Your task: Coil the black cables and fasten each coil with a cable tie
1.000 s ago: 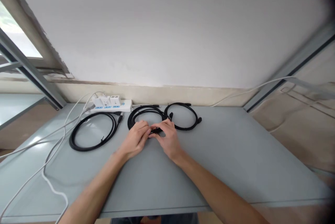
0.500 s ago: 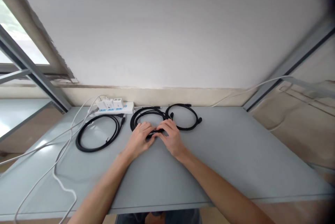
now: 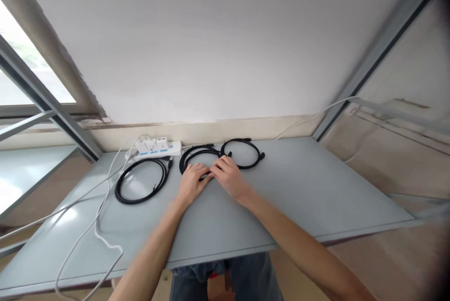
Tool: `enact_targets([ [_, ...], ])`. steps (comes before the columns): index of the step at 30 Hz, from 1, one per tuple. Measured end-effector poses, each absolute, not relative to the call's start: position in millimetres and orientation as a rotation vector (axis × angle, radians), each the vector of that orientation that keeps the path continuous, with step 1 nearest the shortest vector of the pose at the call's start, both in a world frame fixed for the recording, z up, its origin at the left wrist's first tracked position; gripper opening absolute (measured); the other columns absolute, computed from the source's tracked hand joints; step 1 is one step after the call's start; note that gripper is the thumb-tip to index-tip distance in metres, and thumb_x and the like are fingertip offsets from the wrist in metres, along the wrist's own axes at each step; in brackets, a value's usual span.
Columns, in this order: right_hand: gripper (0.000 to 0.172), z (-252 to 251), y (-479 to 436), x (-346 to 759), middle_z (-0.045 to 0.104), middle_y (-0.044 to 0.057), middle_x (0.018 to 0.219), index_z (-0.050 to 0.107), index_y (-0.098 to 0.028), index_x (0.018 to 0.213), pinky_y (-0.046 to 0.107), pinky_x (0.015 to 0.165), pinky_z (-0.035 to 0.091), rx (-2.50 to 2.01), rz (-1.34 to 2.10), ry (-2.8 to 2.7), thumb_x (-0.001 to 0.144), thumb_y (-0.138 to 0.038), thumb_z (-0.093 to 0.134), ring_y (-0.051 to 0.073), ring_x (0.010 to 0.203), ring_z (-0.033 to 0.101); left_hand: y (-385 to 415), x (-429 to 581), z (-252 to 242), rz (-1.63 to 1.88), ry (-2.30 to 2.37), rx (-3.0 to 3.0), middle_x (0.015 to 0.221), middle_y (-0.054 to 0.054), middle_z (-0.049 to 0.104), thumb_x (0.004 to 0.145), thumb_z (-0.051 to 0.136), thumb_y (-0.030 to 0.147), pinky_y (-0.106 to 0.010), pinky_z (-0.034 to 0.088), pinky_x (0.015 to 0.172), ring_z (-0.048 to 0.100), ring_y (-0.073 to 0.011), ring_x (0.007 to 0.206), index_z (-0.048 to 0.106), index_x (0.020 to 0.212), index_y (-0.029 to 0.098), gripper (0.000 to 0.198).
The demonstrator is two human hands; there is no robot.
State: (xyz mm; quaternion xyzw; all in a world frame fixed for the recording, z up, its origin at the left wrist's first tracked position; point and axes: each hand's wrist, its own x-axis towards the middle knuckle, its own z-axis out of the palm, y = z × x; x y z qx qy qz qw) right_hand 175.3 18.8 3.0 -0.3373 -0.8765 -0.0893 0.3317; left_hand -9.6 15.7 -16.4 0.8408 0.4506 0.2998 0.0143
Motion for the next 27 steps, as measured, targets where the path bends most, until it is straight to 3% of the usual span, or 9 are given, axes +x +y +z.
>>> enact_targets([
  [10,0.019,41.8,19.8,172.6,0.065,0.009,0.083,0.068,-0.016,0.088,0.036,0.075,0.044,-0.793,-0.611,-2.753,0.094,-0.003,0.055,0.025,0.086,0.055,19.0,-9.5,-23.1,0.945,1.418,2.635,0.08,-0.003,0.065,0.103,0.051,0.033,-0.034,0.035,0.075,0.058,-0.0199,0.081,0.061,0.078,0.019,0.03],
  [20,0.025,67.1,40.7,179.9,0.069,0.005,0.099,0.072,-0.023,0.092,0.034,0.091,0.043,-0.363,-0.408,-2.9,0.094,-0.006,0.054,0.019,0.1,0.058,21.1,-12.0,-22.7,0.97,1.411,2.583,0.083,-0.005,0.069,0.1,0.056,0.034,-0.035,0.036,0.075,0.06,-0.0216,0.082,0.064,0.079,0.018,0.028],
  [23,0.025,69.7,51.2,181.1,0.07,0.002,0.094,0.071,-0.026,0.086,0.033,0.094,0.042,-0.314,-0.298,-2.928,0.092,-0.006,0.057,0.017,0.099,0.058,21.8,-11.3,-22.5,0.963,1.41,2.584,0.08,-0.005,0.067,0.101,0.056,0.036,-0.035,0.035,0.074,0.06,-0.0221,0.081,0.064,0.078,0.018,0.03],
  [27,0.024,71.6,62.5,176.4,0.069,0.001,0.078,0.069,-0.025,0.08,0.032,0.088,0.044,-0.279,-0.358,-3.05,0.09,-0.007,0.057,0.018,0.089,0.059,22.5,-11.7,-22.3,0.938,1.392,2.583,0.077,-0.003,0.064,0.102,0.053,0.041,-0.034,0.034,0.073,0.059,-0.0217,0.08,0.059,0.076,0.018,0.035],
])
